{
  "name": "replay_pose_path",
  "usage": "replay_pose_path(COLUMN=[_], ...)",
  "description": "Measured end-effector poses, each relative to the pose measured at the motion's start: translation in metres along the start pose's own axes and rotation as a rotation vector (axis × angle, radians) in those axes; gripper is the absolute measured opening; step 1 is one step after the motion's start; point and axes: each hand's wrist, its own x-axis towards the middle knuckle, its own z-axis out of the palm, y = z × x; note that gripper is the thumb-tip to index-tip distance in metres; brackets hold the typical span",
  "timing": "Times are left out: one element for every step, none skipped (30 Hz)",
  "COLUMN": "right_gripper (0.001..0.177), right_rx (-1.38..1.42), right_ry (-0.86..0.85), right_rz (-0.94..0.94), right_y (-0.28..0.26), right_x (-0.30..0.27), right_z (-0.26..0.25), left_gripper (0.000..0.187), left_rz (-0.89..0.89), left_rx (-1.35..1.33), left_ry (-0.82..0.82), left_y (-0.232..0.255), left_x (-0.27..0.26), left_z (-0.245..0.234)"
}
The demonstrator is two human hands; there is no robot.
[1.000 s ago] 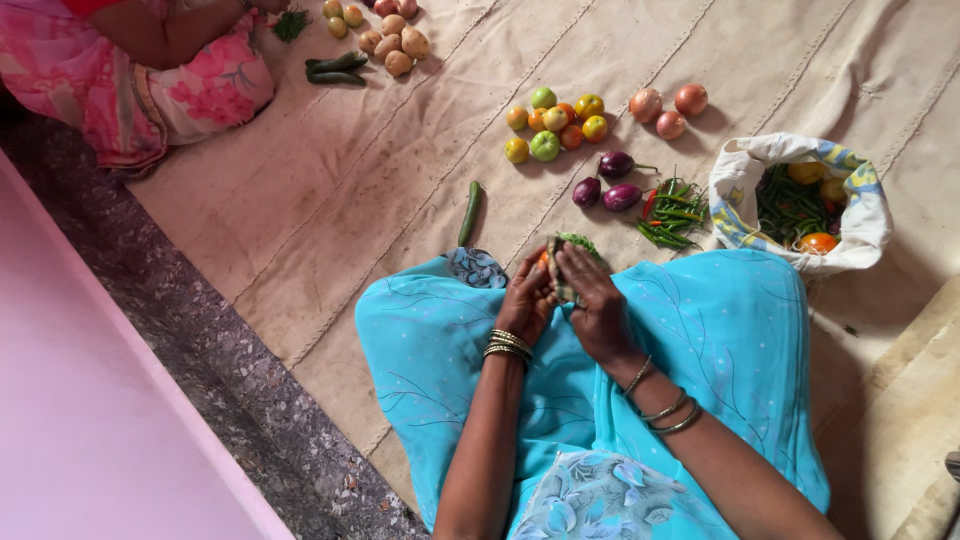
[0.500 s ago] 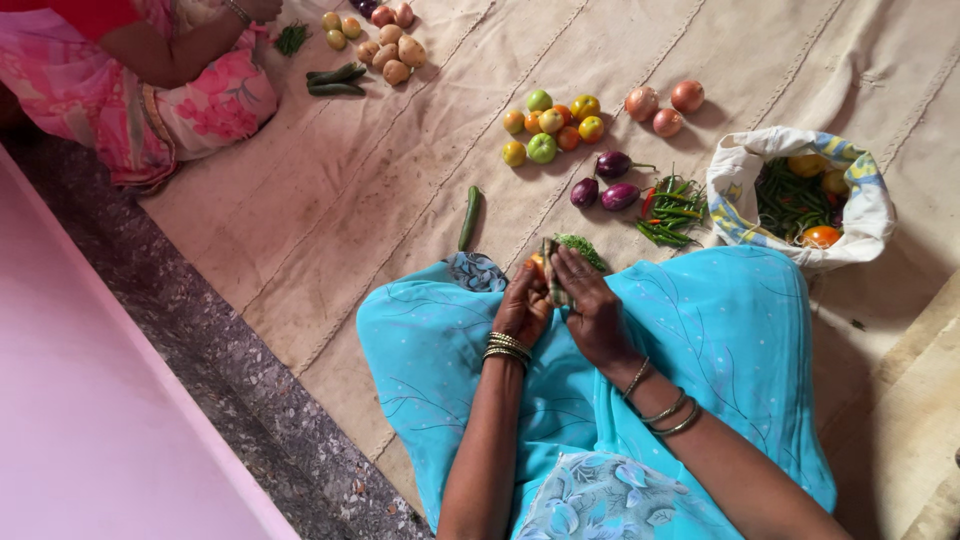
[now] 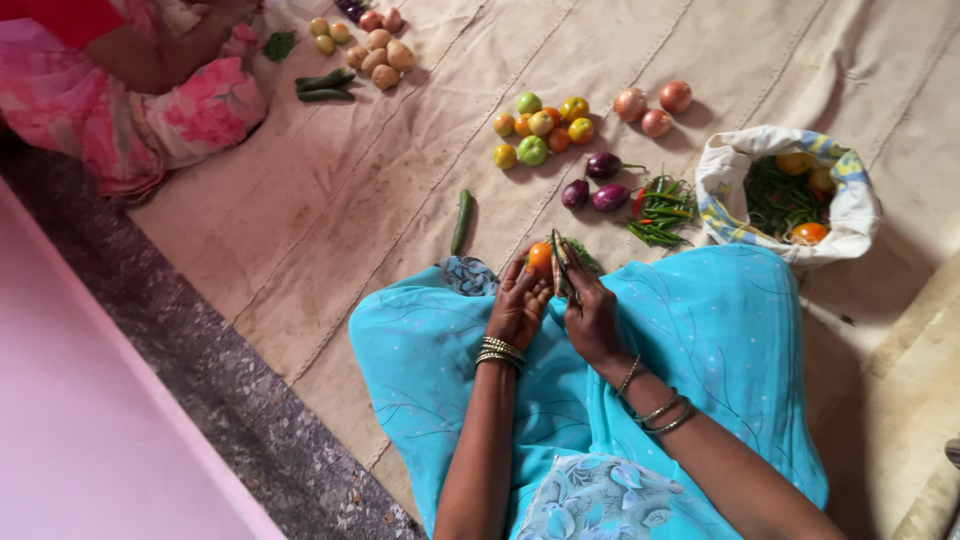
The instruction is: The person sorts vegetables by hand while sitting on the floor, placing items into a bag.
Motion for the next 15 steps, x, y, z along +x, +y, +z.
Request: replay_pose_path(right_gripper=[0.066,0.057,0.048,0.048,0.046,0.044,0.044,0.046,0.049,0.049,0.052,0.055,0.055,0.058,0.061], right_rx=[-0.008,0.04,0.091,0.09,0.133,0.178,0.178,0.18,0.182,0.178,0.221,0.263,0.259,0.238,0.217], right_ry=[0.008,-0.043,-0.096,-0.091,-0.052,-0.018,-0.019,-0.041,-0.063,-0.064,-0.124,-0.181,-0.179,-0.18,-0.182], right_rz=[0.006,0.237,0.466,0.474,0.346,0.218,0.225,0.21,0.194,0.2,0.257,0.316,0.323,0.208,0.093], right_y=[0.004,0.007,0.01,0.013,0.015,0.015,0.015,0.013,0.011,0.008,0.006,0.005,0.007,0.011,0.016], right_x=[-0.002,-0.005,-0.007,-0.008,-0.008,-0.009,-0.009,-0.008,-0.006,-0.005,-0.004,-0.003,0.0,0.001,0.001], right_z=[0.002,0.007,0.011,0.015,0.018,0.02,0.02,0.018,0.017,0.016,0.014,0.013,0.01,0.01,0.01], left_gripper=[0.046,0.051,0.056,0.056,0.057,0.058,0.058,0.056,0.054,0.054,0.05,0.046,0.046,0.043,0.04], left_rz=[-0.012,0.046,0.104,0.094,0.163,0.235,0.229,0.262,0.296,0.29,0.281,0.269,0.261,0.246,0.23], left_rx=[-0.001,0.084,0.169,0.17,0.3,0.43,0.431,0.484,0.537,0.534,0.526,0.518,0.515,0.458,0.401], left_ry=[-0.005,0.019,0.041,0.042,0.069,0.1,0.104,0.143,0.182,0.184,0.255,0.324,0.324,0.383,0.441], left_y=[0.0,-0.001,-0.001,0.0,0.0,0.0,-0.001,-0.001,-0.002,-0.004,-0.005,-0.006,-0.007,-0.008,-0.009], left_x=[-0.001,-0.003,-0.003,-0.002,0.002,0.004,0.006,0.008,0.011,0.013,0.015,0.017,0.02,0.022,0.024], left_z=[0.006,0.01,0.012,0.01,0.007,0.002,-0.003,-0.009,-0.015,-0.02,-0.025,-0.03,-0.033,-0.038,-0.041])
